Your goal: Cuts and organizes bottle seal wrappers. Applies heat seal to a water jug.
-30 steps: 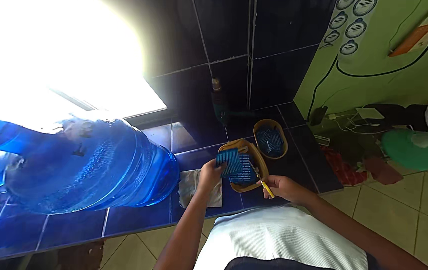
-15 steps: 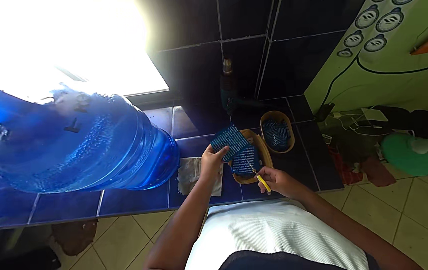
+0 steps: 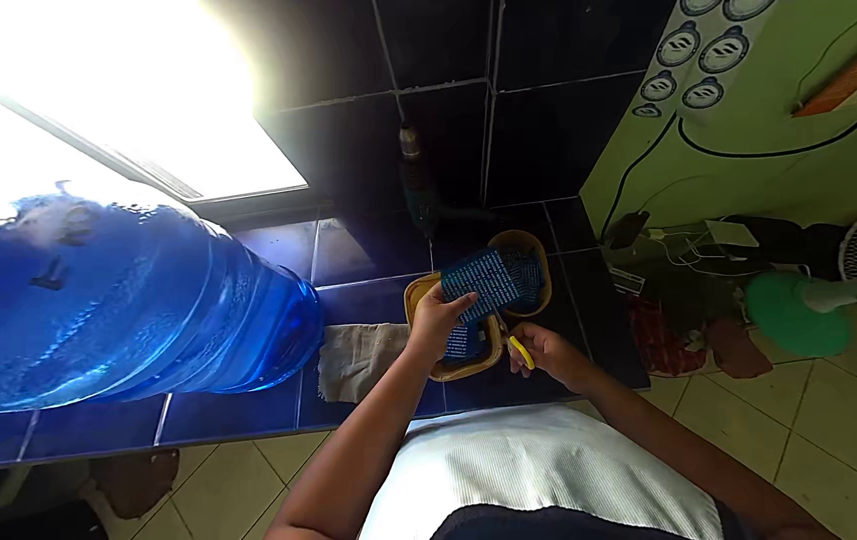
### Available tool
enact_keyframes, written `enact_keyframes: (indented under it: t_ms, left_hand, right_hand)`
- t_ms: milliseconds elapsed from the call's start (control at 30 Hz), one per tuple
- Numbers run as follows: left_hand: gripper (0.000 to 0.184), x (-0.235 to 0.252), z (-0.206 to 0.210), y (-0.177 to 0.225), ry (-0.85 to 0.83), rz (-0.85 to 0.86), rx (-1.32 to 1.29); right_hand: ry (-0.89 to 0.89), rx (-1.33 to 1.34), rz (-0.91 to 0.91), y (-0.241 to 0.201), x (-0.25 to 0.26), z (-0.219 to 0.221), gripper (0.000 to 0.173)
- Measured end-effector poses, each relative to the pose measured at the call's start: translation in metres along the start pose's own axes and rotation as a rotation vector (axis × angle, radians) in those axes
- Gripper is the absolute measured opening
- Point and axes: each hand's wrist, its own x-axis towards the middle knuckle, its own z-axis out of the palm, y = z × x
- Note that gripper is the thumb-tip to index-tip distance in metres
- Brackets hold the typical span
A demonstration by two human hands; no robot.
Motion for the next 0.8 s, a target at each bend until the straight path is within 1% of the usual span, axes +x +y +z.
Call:
enact_keyframes:
  t_ms: [167, 300, 533, 667, 800]
  left_hand:
    - [0.034, 0.013, 0.038, 0.003, 0.008, -0.019, 0.028]
    - [0.033, 0.023, 0.056, 0.005, 0.037, -0.051, 0.045]
    - [0.033, 0.038, 0.072, 0.007, 0.099, -0.088, 0.035]
    - [0.034, 0.045, 0.075, 0.009, 0.117, -0.112, 0.039]
    - [0.035, 0.054, 0.073, 0.007, 0.132, -0.124, 0.038]
  right_hand:
    - [0.011, 0.04, 0.009, 0.002, -0.003, -0.037, 0.023]
    - [-0.009, 0.048, -0.012, 0.002, 0.001, -0.061, 0.023]
    - [-0.094, 0.067, -0.005, 0.006, 0.016, -0.092, 0.023]
    - [-0.12, 0.079, -0.001, 0.006, 0.026, -0.101, 0.021]
    - [-0.131, 0.092, 0.009, 0.004, 0.034, -0.107, 0.022]
